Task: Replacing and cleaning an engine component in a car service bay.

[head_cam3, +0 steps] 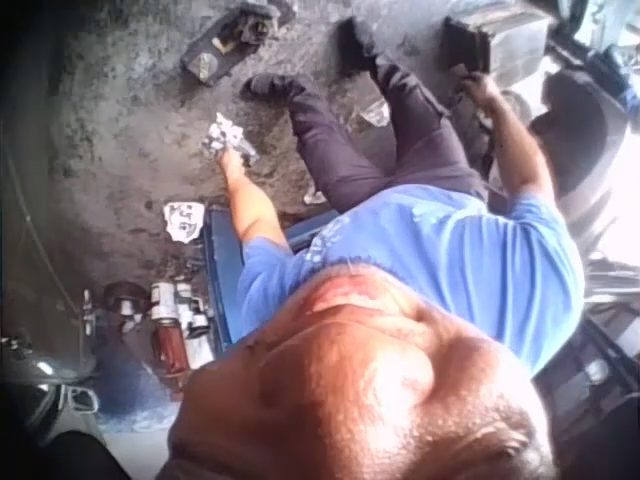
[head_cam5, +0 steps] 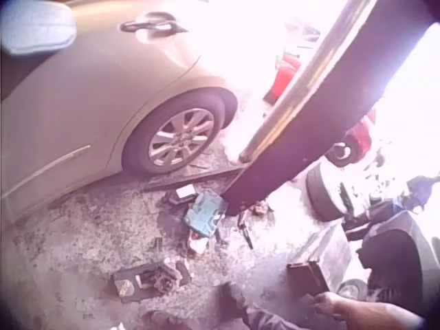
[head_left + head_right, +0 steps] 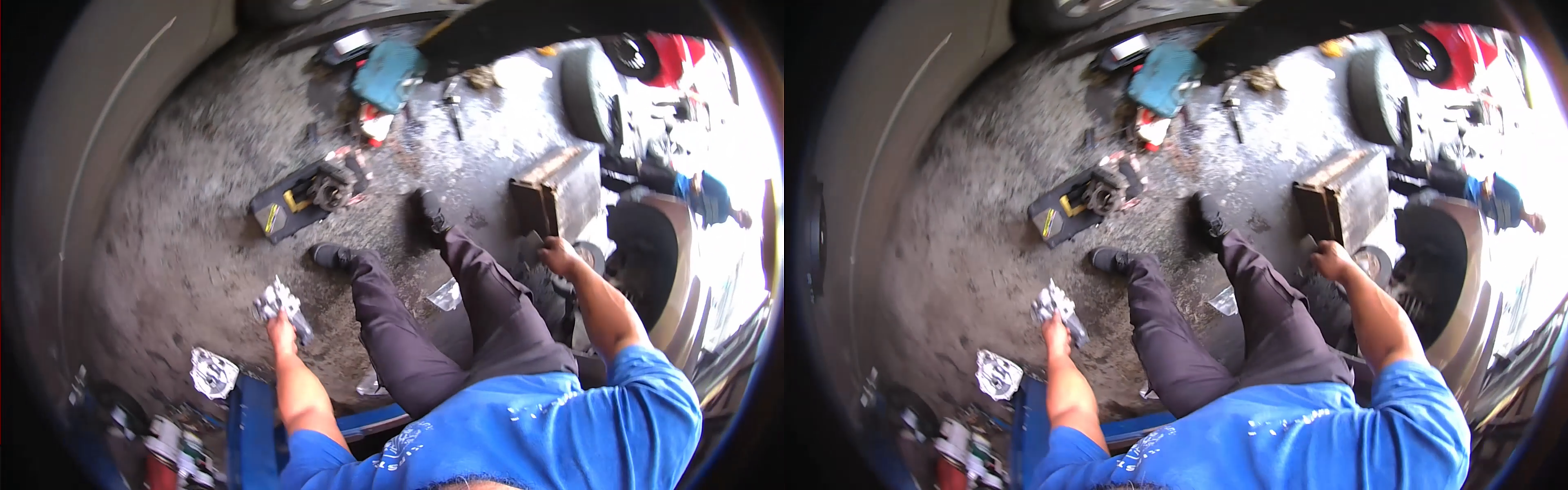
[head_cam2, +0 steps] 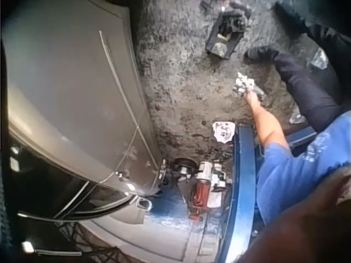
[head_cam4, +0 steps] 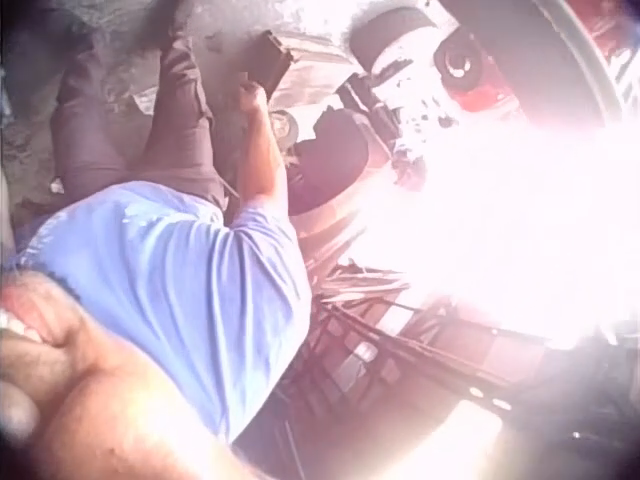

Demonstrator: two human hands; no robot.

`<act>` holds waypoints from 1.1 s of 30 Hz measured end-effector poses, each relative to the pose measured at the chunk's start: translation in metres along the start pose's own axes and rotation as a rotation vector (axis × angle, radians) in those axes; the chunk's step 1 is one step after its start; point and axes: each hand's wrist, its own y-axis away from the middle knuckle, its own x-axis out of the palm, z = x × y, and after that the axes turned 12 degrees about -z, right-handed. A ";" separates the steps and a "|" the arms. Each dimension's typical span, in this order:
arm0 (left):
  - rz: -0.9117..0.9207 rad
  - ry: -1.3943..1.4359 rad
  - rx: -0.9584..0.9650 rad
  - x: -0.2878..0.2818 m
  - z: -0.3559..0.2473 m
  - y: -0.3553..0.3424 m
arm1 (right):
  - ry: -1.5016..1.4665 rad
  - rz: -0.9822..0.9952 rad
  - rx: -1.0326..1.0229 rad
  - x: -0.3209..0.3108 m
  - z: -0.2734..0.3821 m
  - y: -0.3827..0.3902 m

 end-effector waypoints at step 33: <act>0.415 -1.035 1.260 0.501 -0.305 0.772 | -1.306 -0.530 0.250 -0.209 -0.496 -0.006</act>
